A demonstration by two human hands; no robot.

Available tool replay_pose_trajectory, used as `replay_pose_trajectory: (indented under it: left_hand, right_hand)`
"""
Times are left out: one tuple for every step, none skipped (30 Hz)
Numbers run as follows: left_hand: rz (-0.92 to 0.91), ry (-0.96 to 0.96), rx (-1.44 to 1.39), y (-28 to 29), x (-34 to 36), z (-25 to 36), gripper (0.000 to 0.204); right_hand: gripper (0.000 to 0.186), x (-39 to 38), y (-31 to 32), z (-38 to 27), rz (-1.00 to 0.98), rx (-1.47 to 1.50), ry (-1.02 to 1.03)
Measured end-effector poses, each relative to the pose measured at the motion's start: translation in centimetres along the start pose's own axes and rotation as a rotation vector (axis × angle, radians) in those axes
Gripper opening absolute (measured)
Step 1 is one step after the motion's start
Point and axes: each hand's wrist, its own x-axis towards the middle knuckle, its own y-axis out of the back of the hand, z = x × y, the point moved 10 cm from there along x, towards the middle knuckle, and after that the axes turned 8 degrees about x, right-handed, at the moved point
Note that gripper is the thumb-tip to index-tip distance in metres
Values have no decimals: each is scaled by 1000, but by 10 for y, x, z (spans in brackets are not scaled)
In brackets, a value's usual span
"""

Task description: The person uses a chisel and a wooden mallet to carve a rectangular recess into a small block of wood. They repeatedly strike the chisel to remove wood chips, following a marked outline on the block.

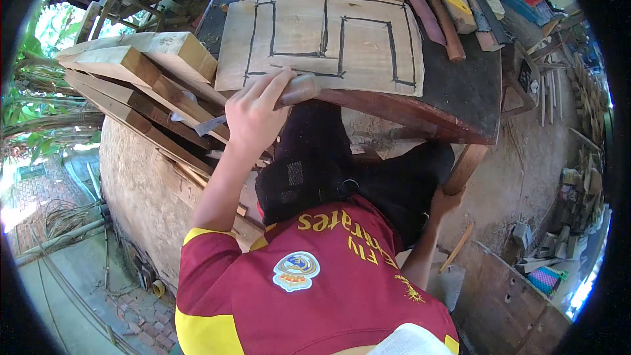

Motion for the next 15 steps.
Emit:
replay_pose_trajectory:
  left_hand:
    - [26,-18,-7,2,-3,0,46]
    - [52,-36,-14,4,-5,0,47]
    - [68,-48,-26,5,-5,0,47]
    - [84,-59,-37,8,-6,1,48]
    - [99,-71,-48,10,-7,2,48]
    - [89,-72,-50,9,-8,2,48]
    - [79,-73,-51,9,-9,2,48]
    - [69,-74,-52,8,-9,2,48]
    - [67,-79,-54,9,-9,3,48]
    - [65,-85,-56,10,-9,4,48]
    - [63,-91,-57,11,-8,6,48]
    - [62,-91,-47,12,-10,5,48]
    - [62,-90,-37,12,-13,4,48]
    - [61,-90,-27,12,-16,4,48]
    - [64,-84,-20,14,-18,4,48]
  right_hand:
    - [62,-1,0,-5,-18,10,-35]
    - [62,-1,-1,-7,-36,20,-70]
    - [62,-2,-1,-4,-24,36,-89]
    - [63,-3,0,1,-13,52,-108]
    - [64,-4,0,5,-3,69,-127]
    - [65,-5,2,8,8,75,-106]
    - [65,-6,3,11,18,82,-84]
    - [66,-6,3,12,28,89,-63]
    - [66,-6,3,15,19,72,-65]
    - [67,-5,2,17,11,56,-67]
    - [67,-4,0,18,2,39,-69]
    - [67,-4,0,19,2,-3,-102]
    - [66,-4,1,18,2,-45,-135]
    - [65,-4,2,18,2,-88,-167]
    - [65,-3,1,14,-5,-79,-166]
